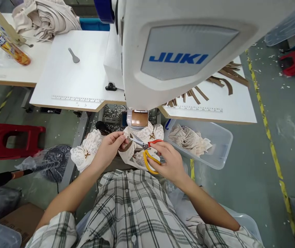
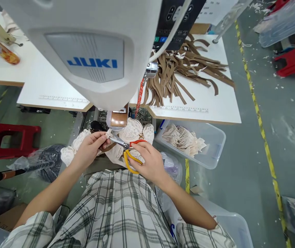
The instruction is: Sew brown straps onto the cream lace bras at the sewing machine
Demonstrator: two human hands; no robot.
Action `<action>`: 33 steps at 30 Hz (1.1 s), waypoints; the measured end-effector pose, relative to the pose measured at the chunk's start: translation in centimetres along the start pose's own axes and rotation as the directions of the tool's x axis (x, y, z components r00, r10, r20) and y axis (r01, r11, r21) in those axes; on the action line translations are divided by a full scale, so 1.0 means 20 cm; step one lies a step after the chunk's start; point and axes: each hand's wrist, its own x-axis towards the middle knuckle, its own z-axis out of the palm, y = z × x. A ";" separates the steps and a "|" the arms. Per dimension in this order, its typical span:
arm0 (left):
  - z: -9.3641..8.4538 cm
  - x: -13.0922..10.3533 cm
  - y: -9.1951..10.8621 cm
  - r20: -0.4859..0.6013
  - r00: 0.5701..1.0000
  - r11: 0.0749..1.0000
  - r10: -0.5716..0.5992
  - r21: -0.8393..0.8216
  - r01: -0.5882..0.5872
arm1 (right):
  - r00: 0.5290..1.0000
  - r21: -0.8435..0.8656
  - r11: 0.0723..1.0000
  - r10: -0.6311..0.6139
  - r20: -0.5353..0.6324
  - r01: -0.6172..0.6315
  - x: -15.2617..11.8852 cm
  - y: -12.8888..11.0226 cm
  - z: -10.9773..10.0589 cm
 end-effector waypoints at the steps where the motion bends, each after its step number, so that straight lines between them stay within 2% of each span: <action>1: 0.01 0.00 0.00 0.009 1.000 1.000 -0.005 0.020 0.005 | 1.000 -0.011 1.000 -0.002 0.005 0.002 0.01 0.00 0.00; 7: 0.06 -0.01 0.03 0.041 0.999 0.990 -0.028 0.138 0.022 | 0.997 -0.035 0.999 -0.016 0.070 0.018 0.06 0.01 0.03; 11: 0.03 0.01 0.01 0.043 0.999 0.992 -0.009 0.129 0.003 | 0.991 0.043 0.999 -0.012 0.137 0.007 0.06 0.02 0.02; 18: -0.05 0.03 -0.02 -0.002 1.000 0.993 0.013 0.115 -0.012 | 0.990 0.190 0.973 0.118 0.077 -0.131 0.00 0.01 0.02; 26: -0.04 0.03 0.02 0.031 1.000 0.976 -0.005 0.216 -0.002 | 0.986 0.275 0.949 0.125 0.111 -0.152 0.07 -0.02 0.11; 33: -0.07 0.04 0.00 0.005 1.000 0.970 0.013 0.244 -0.014 | 0.987 0.311 0.941 0.096 0.127 -0.132 0.08 0.01 0.11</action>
